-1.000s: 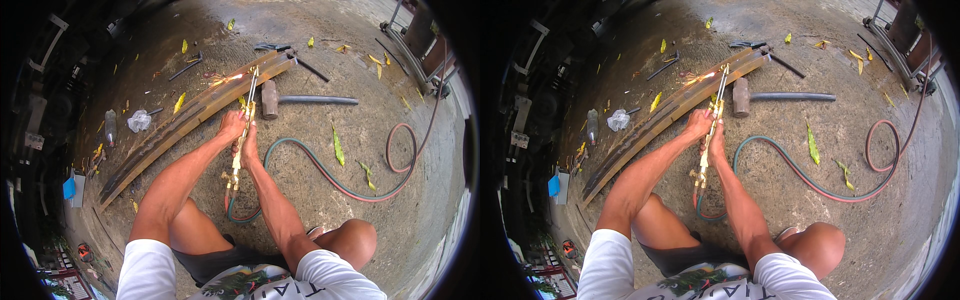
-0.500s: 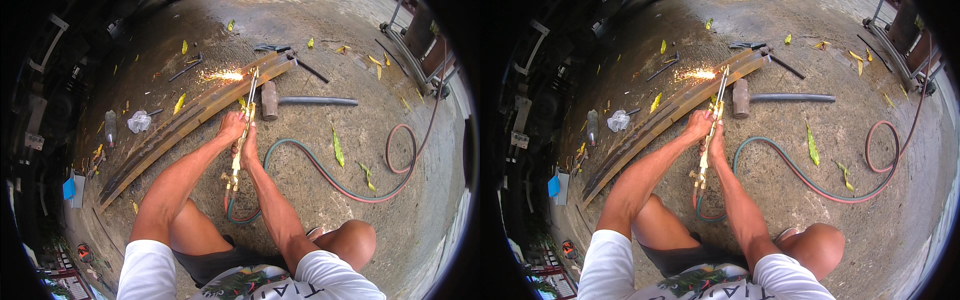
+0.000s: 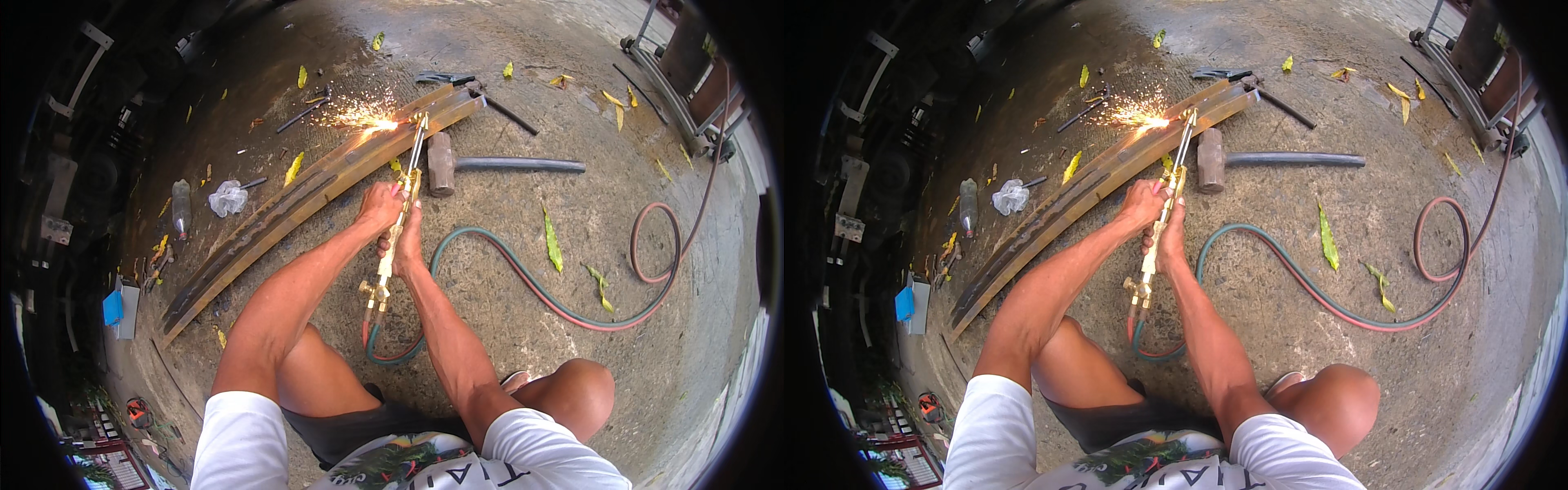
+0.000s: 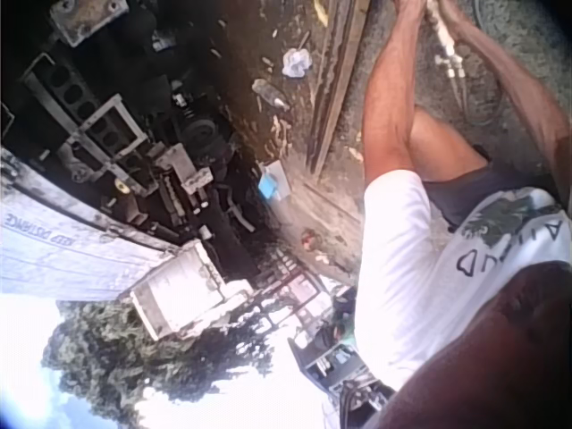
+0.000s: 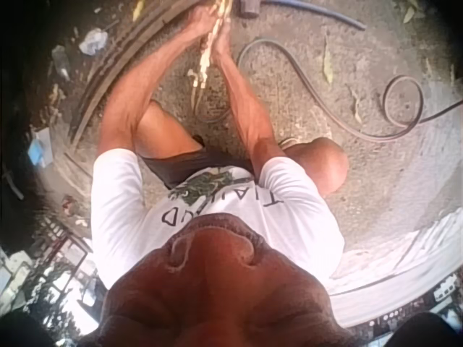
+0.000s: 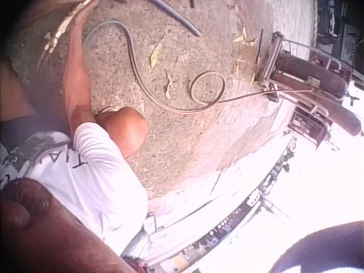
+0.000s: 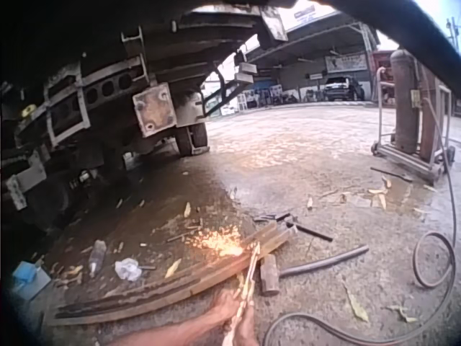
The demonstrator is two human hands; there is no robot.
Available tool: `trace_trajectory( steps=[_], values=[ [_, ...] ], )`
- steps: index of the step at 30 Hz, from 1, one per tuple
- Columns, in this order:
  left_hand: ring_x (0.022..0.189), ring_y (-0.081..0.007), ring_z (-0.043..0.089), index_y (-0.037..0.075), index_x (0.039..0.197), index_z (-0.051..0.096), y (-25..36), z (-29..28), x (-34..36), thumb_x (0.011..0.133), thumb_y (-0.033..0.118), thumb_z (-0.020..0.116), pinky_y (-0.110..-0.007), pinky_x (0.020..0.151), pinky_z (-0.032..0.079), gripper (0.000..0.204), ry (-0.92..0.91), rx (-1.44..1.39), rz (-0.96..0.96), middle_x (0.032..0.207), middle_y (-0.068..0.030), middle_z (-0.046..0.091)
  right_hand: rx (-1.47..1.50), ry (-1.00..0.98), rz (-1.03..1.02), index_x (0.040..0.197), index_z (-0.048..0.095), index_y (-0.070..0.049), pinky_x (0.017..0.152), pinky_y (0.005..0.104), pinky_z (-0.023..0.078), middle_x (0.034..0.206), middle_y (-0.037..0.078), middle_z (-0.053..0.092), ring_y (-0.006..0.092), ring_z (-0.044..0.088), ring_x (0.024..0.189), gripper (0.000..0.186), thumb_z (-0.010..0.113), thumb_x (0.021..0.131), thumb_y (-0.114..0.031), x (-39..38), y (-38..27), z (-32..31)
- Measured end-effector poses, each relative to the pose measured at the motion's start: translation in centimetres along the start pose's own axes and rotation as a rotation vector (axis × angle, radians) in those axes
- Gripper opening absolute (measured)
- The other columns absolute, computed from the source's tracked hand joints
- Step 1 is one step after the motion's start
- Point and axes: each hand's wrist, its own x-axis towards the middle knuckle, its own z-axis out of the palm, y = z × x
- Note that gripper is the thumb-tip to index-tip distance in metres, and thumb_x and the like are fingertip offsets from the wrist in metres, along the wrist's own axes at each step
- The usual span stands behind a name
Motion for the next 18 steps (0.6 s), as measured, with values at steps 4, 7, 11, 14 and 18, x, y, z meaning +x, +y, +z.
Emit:
trace_trajectory(
  steps=[4, 7, 11, 14, 18],
  values=[
    [0.043, -0.0184, 0.053, 0.001, 0.097, 0.065, 0.2, 0.0, -0.2, 0.095, 0.026, 0.060, -0.039, 0.040, 0.044, 0.025, 0.000, 0.009, 0.003, 0.061, -0.0082, 0.056, 0.054, -0.011, 0.004, 0.082, 0.046, -0.013, 0.033, 0.0276, 0.038, 0.051, -0.002, 0.039, 0.0111, 0.042, 0.038, 0.070, 0.018, 0.093, -0.076, -0.3, -0.1, 0.1],
    [0.045, -0.0192, 0.054, 0.001, 0.097, 0.065, 0.3, -0.1, -0.3, 0.095, 0.026, 0.061, -0.040, 0.043, 0.045, 0.025, 0.000, 0.026, 0.007, 0.062, -0.0092, 0.057, 0.051, -0.016, -0.007, 0.085, 0.046, -0.013, 0.033, 0.0268, 0.038, 0.052, -0.003, 0.038, 0.0105, 0.041, 0.038, 0.069, 0.018, 0.092, -0.076, -0.5, -0.1, 0.2],
    [0.049, -0.0207, 0.057, 0.001, 0.096, 0.065, 0.1, 0.1, -0.3, 0.094, 0.026, 0.062, -0.042, 0.048, 0.047, 0.026, 0.024, 0.031, 0.014, 0.064, -0.0109, 0.059, 0.059, -0.037, 0.003, 0.085, 0.046, -0.013, 0.034, 0.0277, 0.040, 0.051, -0.002, 0.040, 0.0111, 0.043, 0.038, 0.069, 0.018, 0.093, -0.076, -0.5, -0.3, -0.1],
    [0.052, -0.0220, 0.058, 0.001, 0.095, 0.065, -0.2, 0.3, -0.2, 0.094, 0.026, 0.063, -0.043, 0.051, 0.047, 0.026, 0.043, 0.035, 0.030, 0.065, -0.0120, 0.060, 0.068, -0.045, -0.005, 0.083, 0.045, -0.014, 0.033, 0.0273, 0.039, 0.051, -0.002, 0.040, 0.0109, 0.043, 0.038, 0.069, 0.017, 0.093, -0.076, -0.5, -0.1, -0.2],
    [0.054, -0.0230, 0.059, 0.001, 0.095, 0.066, -1.1, 0.5, 0.1, 0.093, 0.026, 0.063, -0.044, 0.054, 0.048, 0.026, 0.070, 0.052, 0.063, 0.066, -0.0132, 0.061, 0.057, -0.035, -0.011, 0.081, 0.045, -0.014, 0.033, 0.0268, 0.039, 0.051, -0.003, 0.039, 0.0105, 0.042, 0.038, 0.069, 0.017, 0.092, -0.077, -0.7, 0.0, 0.1]
  ],
)
